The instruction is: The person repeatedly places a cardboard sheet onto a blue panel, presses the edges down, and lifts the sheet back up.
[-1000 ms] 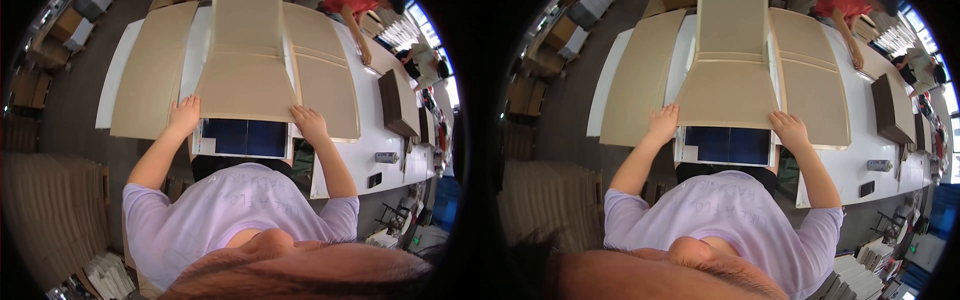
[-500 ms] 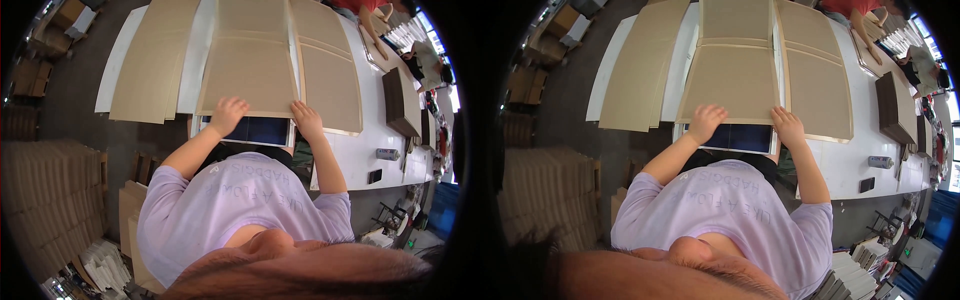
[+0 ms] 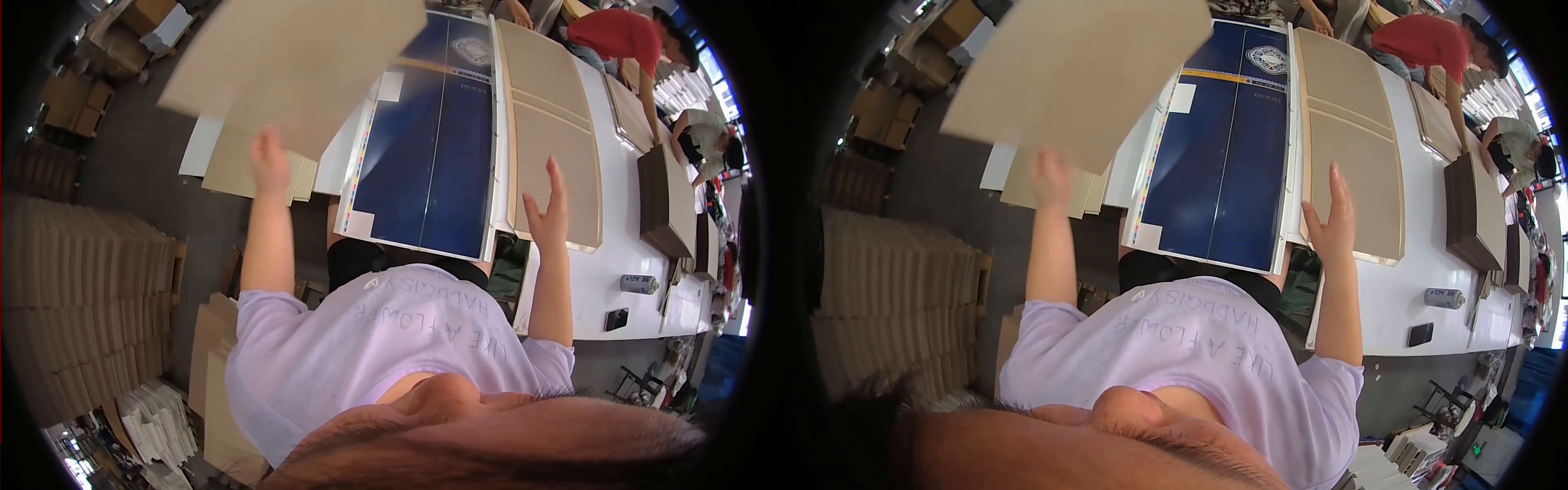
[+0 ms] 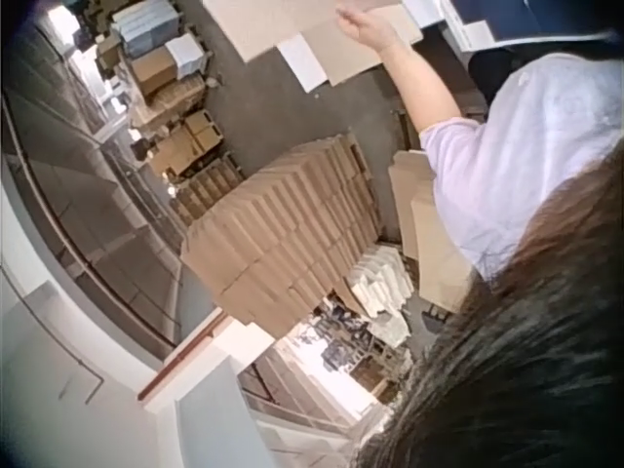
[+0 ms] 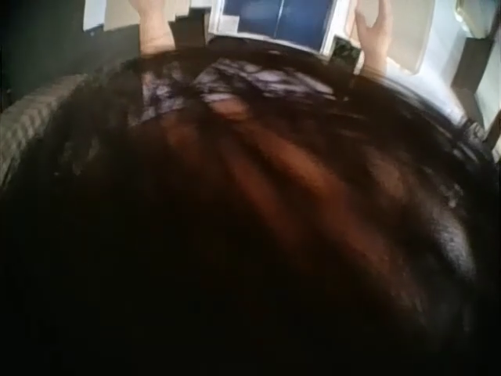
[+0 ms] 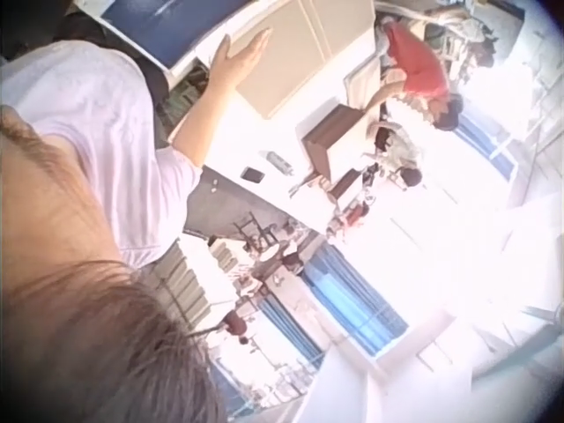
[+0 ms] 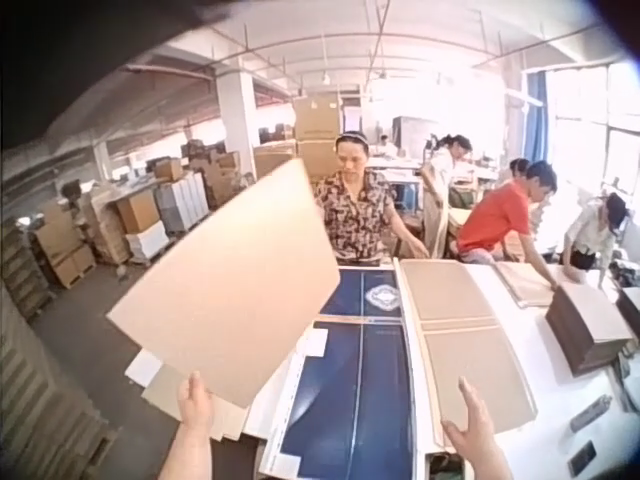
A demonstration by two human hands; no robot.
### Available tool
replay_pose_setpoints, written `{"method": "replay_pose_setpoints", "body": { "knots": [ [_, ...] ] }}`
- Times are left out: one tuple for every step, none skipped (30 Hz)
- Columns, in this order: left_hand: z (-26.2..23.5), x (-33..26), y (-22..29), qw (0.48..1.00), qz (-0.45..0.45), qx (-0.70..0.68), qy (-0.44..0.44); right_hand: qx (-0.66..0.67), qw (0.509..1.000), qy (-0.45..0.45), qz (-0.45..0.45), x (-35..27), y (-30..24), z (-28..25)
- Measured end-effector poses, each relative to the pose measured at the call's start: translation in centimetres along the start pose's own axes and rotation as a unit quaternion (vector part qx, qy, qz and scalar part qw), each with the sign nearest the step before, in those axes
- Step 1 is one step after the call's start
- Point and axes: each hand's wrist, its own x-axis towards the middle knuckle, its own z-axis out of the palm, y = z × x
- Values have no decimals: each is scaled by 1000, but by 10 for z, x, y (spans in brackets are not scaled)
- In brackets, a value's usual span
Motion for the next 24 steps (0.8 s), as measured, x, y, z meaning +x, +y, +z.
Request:
{"method": "replay_pose_setpoints", "body": {
  "knots": [
    [-19,10,6,998,18,-59,-15,10,997,-47,63,-17,11,1],
    [-39,16,15,992,34,-117,-29,20,987,-97,127,-33,20,1],
    [-71,25,3,989,10,-145,10,23,987,-94,128,-51,31,4],
    [-104,31,-22,983,-18,-176,49,63,972,-93,207,-67,41,5],
    [-128,33,-40,981,-57,-162,94,103,948,-89,287,-85,54,8],
    [-148,32,-57,975,-98,-147,137,101,947,-85,292,-102,68,13],
    [-166,30,-72,962,-165,-105,189,66,938,-76,331,-119,81,17],
    [-178,30,-87,942,-230,-61,237,32,926,-65,370,-137,96,22],
    [-187,31,-105,930,-277,12,239,28,925,-60,375,-155,114,26],
    [-189,33,-122,912,-324,85,237,-8,904,-126,408,-174,134,29],
    [-182,36,-134,914,-327,87,222,-41,876,-188,443,-191,148,34],
    [-174,39,-145,901,-331,97,263,33,827,-163,537,-207,153,43],
    [-163,38,-153,886,-334,107,302,107,765,-134,621,-216,155,47],
    [-149,32,-145,892,-310,109,310,146,695,-129,692,-204,134,50],
    [-130,24,-135,900,-288,111,309,178,665,-112,717,-210,131,55],
    [-157,30,-155,907,-257,129,306,217,635,-94,736,-211,133,66],
    [-185,40,-179,887,-240,170,355,248,607,-85,750,-203,130,75],
    [-114,22,-134,870,-308,204,326,290,574,-26,765,-220,138,66],
    [-95,14,-108,850,-313,259,335,356,533,27,768,-224,148,72],
    [-134,32,-137,807,-299,361,360,402,518,63,753,-215,150,82],
    [-155,40,-156,783,-287,436,338,415,503,89,753,-211,153,87],
    [-129,39,-152,788,-289,439,321,405,497,123,758,-211,154,86],
    [-94,33,-127,780,-278,507,240,384,506,113,764,-222,161,83],
    [-70,29,-113,763,-262,568,163,368,516,97,768,-229,168,82]
  ]
}}
